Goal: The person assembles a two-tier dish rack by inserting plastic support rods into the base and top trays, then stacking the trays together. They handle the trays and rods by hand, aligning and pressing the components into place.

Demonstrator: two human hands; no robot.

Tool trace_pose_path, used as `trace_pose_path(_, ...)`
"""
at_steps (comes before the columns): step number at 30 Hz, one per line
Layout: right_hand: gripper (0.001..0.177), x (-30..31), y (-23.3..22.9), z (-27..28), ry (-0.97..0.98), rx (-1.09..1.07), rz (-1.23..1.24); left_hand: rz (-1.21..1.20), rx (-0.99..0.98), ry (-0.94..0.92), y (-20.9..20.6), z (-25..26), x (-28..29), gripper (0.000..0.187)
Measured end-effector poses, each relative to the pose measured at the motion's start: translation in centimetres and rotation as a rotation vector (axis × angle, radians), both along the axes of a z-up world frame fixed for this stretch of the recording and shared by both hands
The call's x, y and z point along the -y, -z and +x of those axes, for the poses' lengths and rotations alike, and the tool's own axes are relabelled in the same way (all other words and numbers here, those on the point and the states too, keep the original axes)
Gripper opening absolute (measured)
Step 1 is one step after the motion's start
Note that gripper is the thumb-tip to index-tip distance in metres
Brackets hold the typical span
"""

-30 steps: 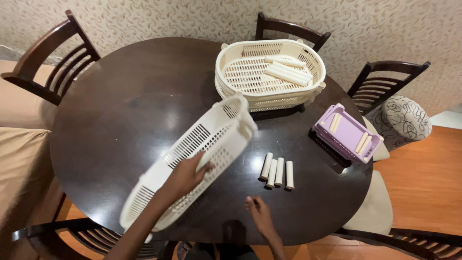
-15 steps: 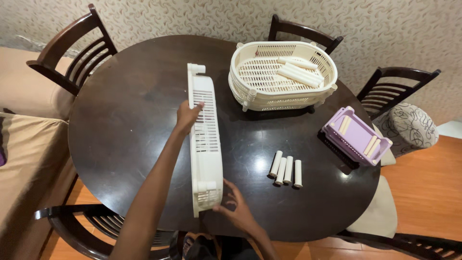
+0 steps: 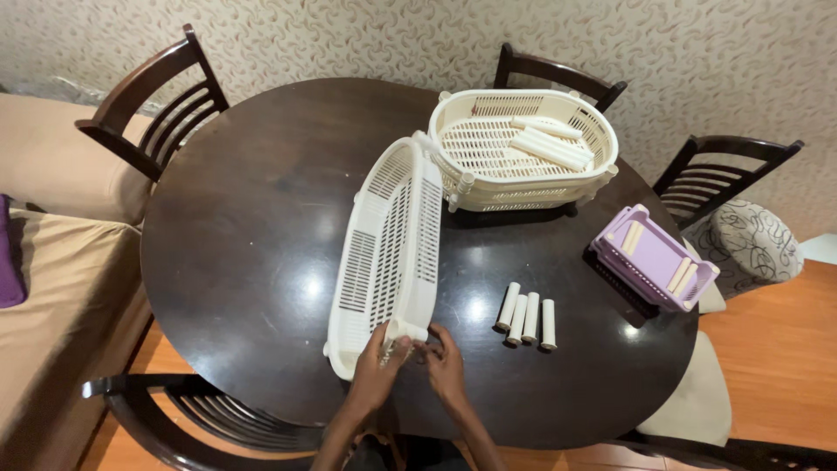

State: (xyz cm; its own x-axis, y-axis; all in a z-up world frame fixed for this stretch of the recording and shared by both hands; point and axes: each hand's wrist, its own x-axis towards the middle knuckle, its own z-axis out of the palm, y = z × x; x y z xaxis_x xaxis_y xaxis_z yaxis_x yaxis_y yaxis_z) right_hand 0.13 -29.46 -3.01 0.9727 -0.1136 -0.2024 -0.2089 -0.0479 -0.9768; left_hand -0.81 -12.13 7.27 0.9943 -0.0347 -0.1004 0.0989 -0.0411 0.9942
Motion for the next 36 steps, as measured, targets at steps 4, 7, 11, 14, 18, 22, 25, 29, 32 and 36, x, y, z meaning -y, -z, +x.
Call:
trace_pose_path(4, 0.046, -0.3, -2.4, 0.0, -0.009, 0.032, 0.061, 0.364, 0.12, -0.057, -0.1, -0.6, -0.5, 0.055)
trace_pose_path(7, 0.051, -0.3, -5.8, 0.0, -0.156, 0.103, 0.13, 0.251, 0.109, -0.254, 0.9, 0.3, -0.5, 0.059)
trace_pose_path(11, 0.038, 2.7, -5.9, 0.6, -0.157, 0.042, -0.013, 0.188, 0.208, -0.433, 3.4, 0.7, -0.4, 0.067)
trace_pose_path(14, 0.027, 7.5, -2.0, 2.2, 0.073, 0.095, -0.288, 0.223, 0.298, -0.526, 4.9, 0.8, -1.0, 0.069)
trace_pose_path(18, 0.027, 15.5, 3.3, 3.0, 0.416, -0.013, -0.55, 0.187, 0.265, -0.533, 5.5, 1.2, -1.1, 0.07)
trace_pose_path(22, 0.041, 18.6, 5.9, 3.7, 0.52, -0.158, -0.696, 0.172, 0.292, -0.545, 5.3, 1.1, -0.3, 0.068)
trace_pose_path(25, 0.053, 18.6, 6.4, 4.2, 0.539, -0.002, -0.874, 0.121, 0.252, -0.558, 5.0, 1.0, 0.1, 0.066)
trace_pose_path(29, 0.034, 18.4, 6.2, 5.2, 0.407, -0.156, -0.689, 0.161, 0.262, -0.609, 4.9, 0.9, 0.2, 0.065)
trace_pose_path(32, 0.031, 18.2, 6.2, 5.4, 0.473, -0.175, -0.774, 0.156, 0.259, -0.637, 4.8, 0.9, 0.1, 0.065)
trace_pose_path(36, 0.03, 17.2, 6.7, 3.8, 0.751, -0.015, -0.651, 0.128, 0.282, -0.653, 4.5, 0.7, -0.3, 0.065)
